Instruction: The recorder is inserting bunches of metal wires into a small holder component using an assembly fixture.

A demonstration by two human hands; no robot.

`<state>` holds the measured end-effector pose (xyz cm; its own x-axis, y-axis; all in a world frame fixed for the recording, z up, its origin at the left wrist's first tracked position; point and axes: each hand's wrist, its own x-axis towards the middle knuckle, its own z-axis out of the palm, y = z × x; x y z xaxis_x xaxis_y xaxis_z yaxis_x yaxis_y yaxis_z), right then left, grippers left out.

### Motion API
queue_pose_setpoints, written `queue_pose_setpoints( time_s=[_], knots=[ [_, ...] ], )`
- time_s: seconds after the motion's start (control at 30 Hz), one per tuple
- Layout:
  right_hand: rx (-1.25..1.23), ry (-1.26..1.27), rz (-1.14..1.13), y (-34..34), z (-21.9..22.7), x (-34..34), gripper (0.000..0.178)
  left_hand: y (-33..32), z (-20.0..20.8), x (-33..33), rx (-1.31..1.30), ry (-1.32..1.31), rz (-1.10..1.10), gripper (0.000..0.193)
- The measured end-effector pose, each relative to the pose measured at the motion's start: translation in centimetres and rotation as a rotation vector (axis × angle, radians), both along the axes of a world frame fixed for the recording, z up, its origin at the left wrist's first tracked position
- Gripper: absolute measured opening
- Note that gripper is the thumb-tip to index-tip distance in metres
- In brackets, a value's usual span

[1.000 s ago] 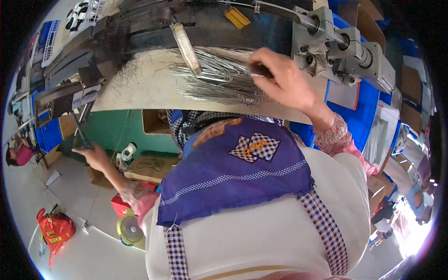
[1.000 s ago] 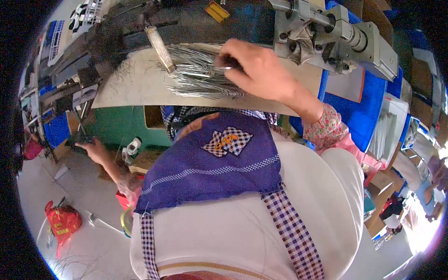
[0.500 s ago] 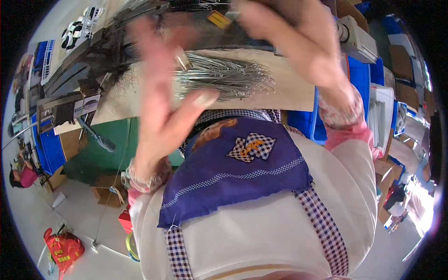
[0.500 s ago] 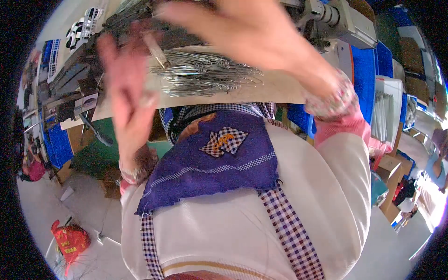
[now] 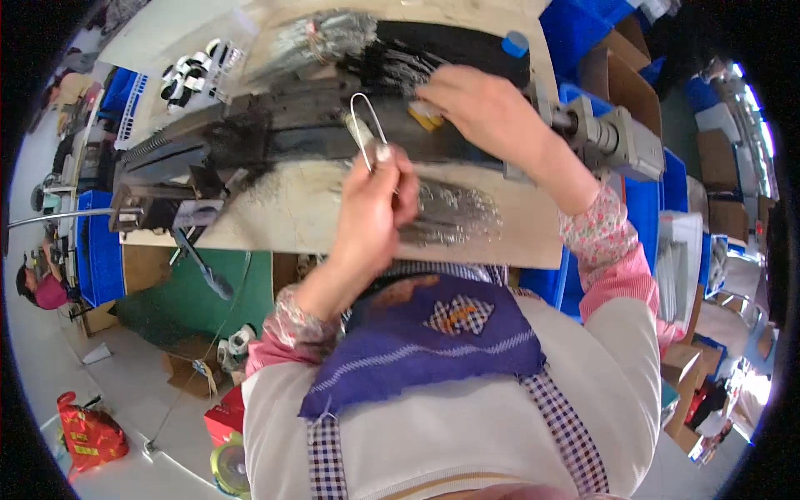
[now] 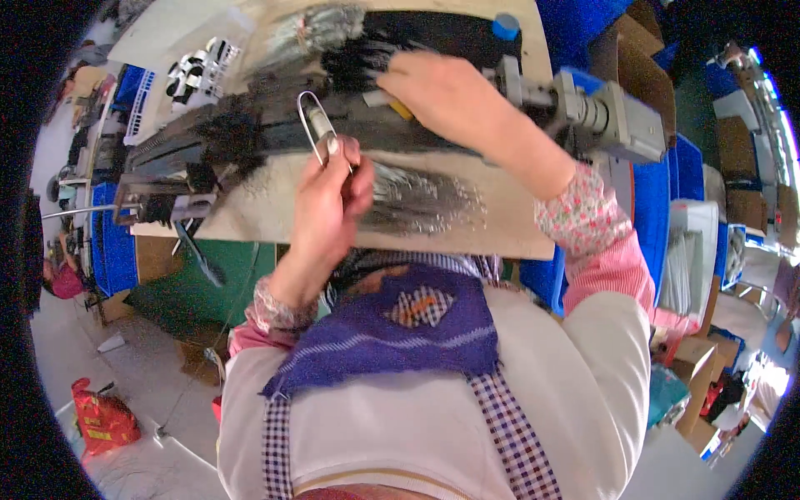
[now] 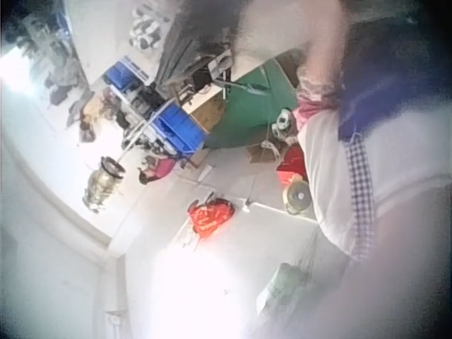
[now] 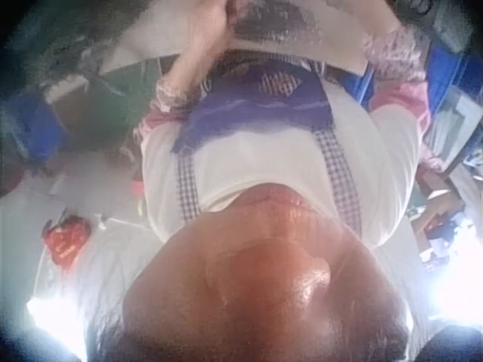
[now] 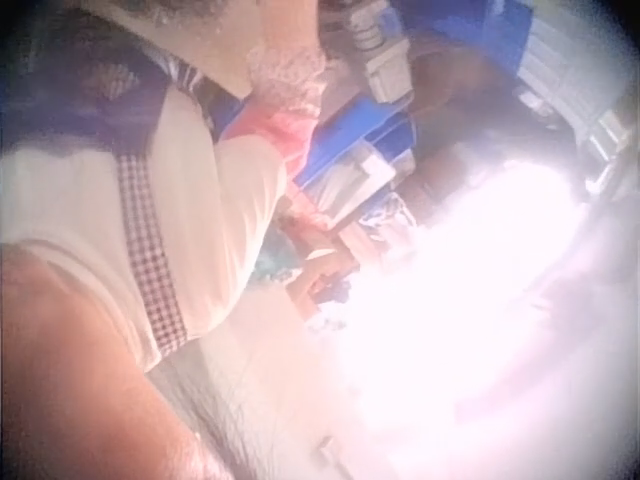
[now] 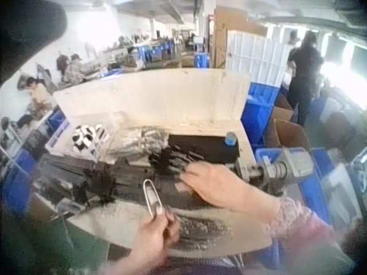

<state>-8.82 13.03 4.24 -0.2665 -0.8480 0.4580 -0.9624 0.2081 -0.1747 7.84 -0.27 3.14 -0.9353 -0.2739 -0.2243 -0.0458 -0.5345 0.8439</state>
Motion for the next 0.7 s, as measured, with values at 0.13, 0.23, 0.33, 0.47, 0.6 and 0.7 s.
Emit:
queue_pose_setpoints(
  time_s=[0.13, 0.23, 0.33, 0.47, 0.6, 0.7],
  knots=[
    [0.044, 0.11, -0.087, -0.3, 0.1, 0.4, 0.024, -3.7, 4.9, 0.0, 0.601, 0.132, -0.063, 0.015],
    [0.094, 0.171, -0.126, -0.7, 0.4, 0.6, 0.024, -9.4, 4.8, 1.3, 1.145, 0.265, 0.003, 0.023],
    [0.04, 0.019, -0.037, -0.2, 0.4, 1.4, 0.016, -11.0, 0.6, 4.7, 0.783, 0.326, 0.131, 0.032],
    [0.081, 0.11, -0.206, -2.1, 0.9, -3.3, 0.014, -8.1, 1.3, 5.0, -0.643, 0.284, -0.11, 0.023],
    [0.185, 0.15, -0.237, -3.6, -0.1, -9.6, 0.018, -2.5, 0.4, -4.9, -1.11, 0.197, -0.459, 0.028],
    [0.18, -0.217, -0.022, -1.6, 3.2, -5.2, 0.025, -2.7, -1.4, -9.5, -1.123, 0.161, -0.438, 0.029]
  ],
)
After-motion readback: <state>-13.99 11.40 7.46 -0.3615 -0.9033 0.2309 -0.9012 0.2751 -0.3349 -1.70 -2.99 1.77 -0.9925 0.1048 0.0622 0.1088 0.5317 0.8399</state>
